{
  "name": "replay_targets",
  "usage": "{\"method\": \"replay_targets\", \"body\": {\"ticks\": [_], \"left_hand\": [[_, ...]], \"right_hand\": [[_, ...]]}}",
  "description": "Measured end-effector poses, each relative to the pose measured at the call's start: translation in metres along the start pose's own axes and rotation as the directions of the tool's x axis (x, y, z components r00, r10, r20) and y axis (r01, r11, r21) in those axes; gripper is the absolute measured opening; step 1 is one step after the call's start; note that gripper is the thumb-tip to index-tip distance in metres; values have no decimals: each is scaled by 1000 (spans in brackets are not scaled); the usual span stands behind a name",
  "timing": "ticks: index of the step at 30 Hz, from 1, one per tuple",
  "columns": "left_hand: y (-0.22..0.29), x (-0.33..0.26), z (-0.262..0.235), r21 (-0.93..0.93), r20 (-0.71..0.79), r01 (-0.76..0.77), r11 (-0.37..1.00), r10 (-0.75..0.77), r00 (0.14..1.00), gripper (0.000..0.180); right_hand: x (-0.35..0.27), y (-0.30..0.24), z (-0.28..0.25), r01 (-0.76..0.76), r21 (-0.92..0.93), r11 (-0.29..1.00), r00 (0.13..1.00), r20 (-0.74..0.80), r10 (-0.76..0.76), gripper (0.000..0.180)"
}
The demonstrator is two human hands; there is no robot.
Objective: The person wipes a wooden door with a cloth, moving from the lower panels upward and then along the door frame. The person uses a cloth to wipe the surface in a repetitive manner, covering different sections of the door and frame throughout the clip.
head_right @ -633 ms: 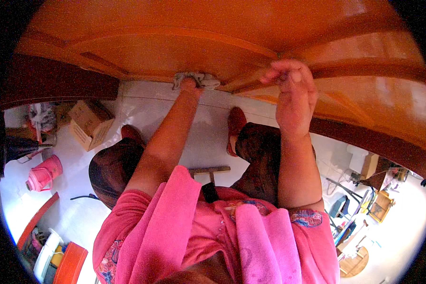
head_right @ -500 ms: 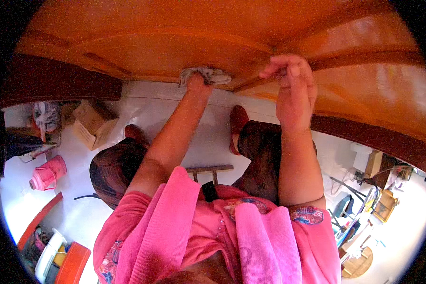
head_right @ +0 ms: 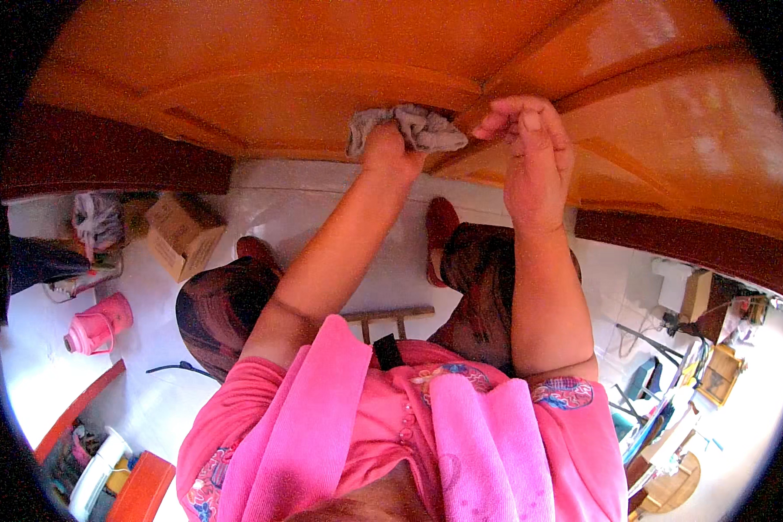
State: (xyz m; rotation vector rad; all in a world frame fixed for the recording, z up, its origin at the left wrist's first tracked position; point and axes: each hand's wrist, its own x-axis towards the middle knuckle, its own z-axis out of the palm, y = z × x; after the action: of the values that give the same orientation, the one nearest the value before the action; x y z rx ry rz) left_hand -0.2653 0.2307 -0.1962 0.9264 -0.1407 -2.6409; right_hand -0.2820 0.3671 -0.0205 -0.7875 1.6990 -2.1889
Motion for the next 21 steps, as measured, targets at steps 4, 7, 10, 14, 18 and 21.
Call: {"method": "replay_targets", "body": {"ticks": [4,7,10,14,18,21], "left_hand": [[-16,35,-37,123,-135,23,992,-6,991,38],[-28,67,-72,373,-185,25,927,48,981,37],[-34,99,-114,869,-136,41,492,160,978,37],[-26,131,-156,908,-34,89,-410,140,990,36],[-14,147,-178,790,-63,104,-604,89,994,35],[-13,148,-179,886,-73,109,-450,97,993,34]], "right_hand": [[-1,1,-2,-11,2,1000,1000,4,11,33],[-2,0,0,-26,-11,1000,1000,12,26,33],[-2,3,-3,-36,-56,998,998,42,38,37],[0,5,1,-11,-17,1000,999,48,11,36],[2,6,1,-15,-3,1000,997,71,15,36],[3,6,3,-34,10,999,998,58,33,36]]}}
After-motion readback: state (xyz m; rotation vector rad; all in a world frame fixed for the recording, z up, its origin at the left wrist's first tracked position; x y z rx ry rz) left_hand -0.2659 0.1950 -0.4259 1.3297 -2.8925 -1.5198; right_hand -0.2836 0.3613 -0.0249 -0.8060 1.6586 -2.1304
